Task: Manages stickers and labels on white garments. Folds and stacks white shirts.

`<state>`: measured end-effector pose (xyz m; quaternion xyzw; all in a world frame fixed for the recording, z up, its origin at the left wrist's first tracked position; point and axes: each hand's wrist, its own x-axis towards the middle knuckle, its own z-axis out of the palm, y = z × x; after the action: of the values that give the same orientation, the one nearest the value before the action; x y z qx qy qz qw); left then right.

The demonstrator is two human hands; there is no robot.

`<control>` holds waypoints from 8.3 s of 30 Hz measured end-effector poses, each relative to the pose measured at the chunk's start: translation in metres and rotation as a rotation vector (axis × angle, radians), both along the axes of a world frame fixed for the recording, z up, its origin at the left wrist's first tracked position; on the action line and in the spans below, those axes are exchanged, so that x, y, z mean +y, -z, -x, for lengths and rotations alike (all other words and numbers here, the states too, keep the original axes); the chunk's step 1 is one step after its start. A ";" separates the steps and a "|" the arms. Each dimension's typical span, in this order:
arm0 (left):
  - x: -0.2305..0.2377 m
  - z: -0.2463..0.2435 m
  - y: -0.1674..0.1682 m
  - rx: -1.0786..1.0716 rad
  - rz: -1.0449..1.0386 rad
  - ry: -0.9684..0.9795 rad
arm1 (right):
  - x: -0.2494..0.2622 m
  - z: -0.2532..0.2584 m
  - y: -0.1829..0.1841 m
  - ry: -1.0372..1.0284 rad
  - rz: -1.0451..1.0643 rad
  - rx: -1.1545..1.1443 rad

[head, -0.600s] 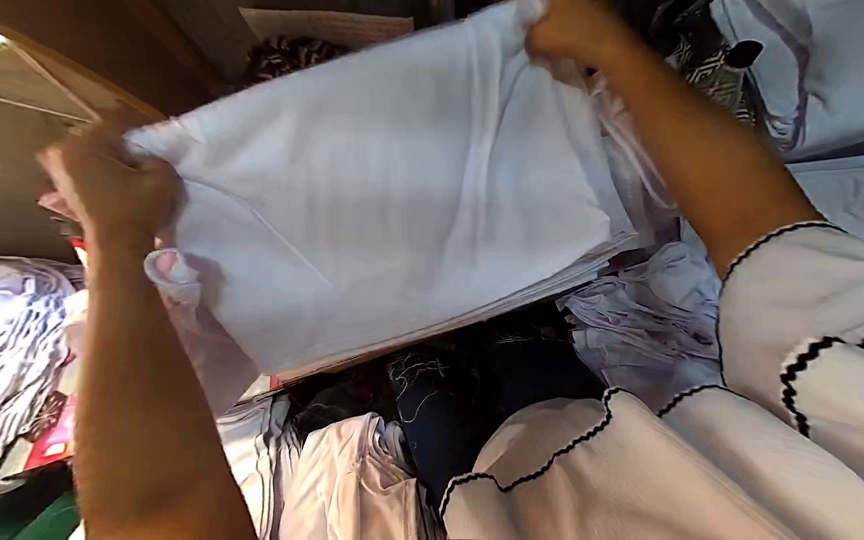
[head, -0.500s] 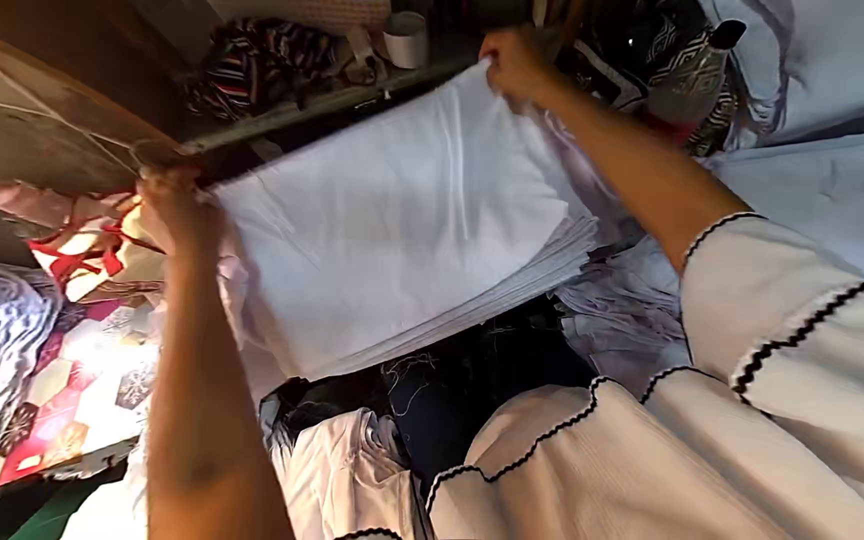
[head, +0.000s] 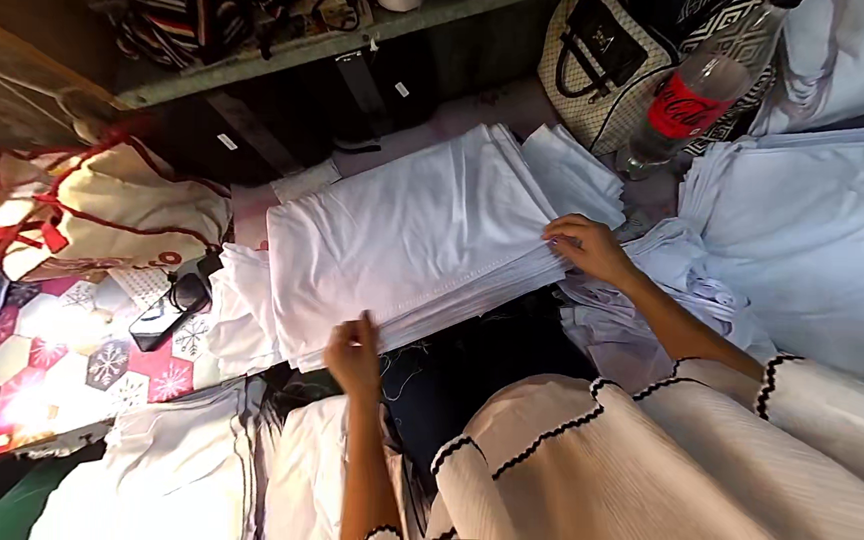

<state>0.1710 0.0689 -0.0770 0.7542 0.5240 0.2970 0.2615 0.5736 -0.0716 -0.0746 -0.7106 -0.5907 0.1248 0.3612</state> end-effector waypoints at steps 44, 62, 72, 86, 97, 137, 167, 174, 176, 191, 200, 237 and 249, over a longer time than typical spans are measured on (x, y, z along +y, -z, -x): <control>-0.025 -0.162 0.042 0.224 -0.273 0.520 | 0.019 0.008 0.017 0.210 0.150 -0.062; -0.059 -0.124 0.067 0.083 -0.522 0.454 | 0.065 -0.004 -0.177 -0.202 0.451 -0.408; -0.076 -0.138 0.013 -0.147 -0.293 0.771 | 0.285 0.009 -0.241 -0.076 -0.247 -0.279; -0.042 -0.009 -0.018 -0.472 0.069 0.261 | 0.440 0.009 -0.266 0.050 -0.244 -0.346; 0.036 -0.133 -0.113 -1.473 0.493 0.316 | 0.128 0.080 -0.184 -0.409 -0.265 0.331; -0.045 -0.120 -0.083 -0.548 0.040 0.285 | 0.049 0.102 -0.088 -0.358 -0.367 0.115; -0.072 -0.124 -0.082 -0.906 0.138 0.139 | 0.028 0.126 -0.089 -0.153 -0.550 -0.177; -0.078 -0.117 -0.087 -0.846 0.062 0.189 | 0.025 0.131 -0.091 -0.232 -0.556 -0.048; -0.079 -0.116 -0.085 -0.854 0.066 0.178 | 0.024 0.133 -0.090 -0.237 -0.541 -0.050; -0.092 -0.106 -0.083 -1.123 0.298 0.010 | 0.016 0.146 -0.102 -0.217 -0.332 0.510; -0.104 -0.117 -0.078 -1.288 0.173 -0.087 | 0.007 0.178 -0.100 -0.094 -0.413 0.270; -0.095 -0.102 -0.066 -1.364 0.123 -0.034 | 0.020 0.195 -0.092 -0.125 -0.560 -0.098; -0.093 -0.090 -0.081 -1.430 0.388 -0.078 | 0.028 0.171 -0.118 -0.303 -0.205 0.420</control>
<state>0.2610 -0.0241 0.0044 0.2976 0.2953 0.6267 0.6568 0.4024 -0.0436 0.0435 -0.5325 -0.6118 0.2615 0.5233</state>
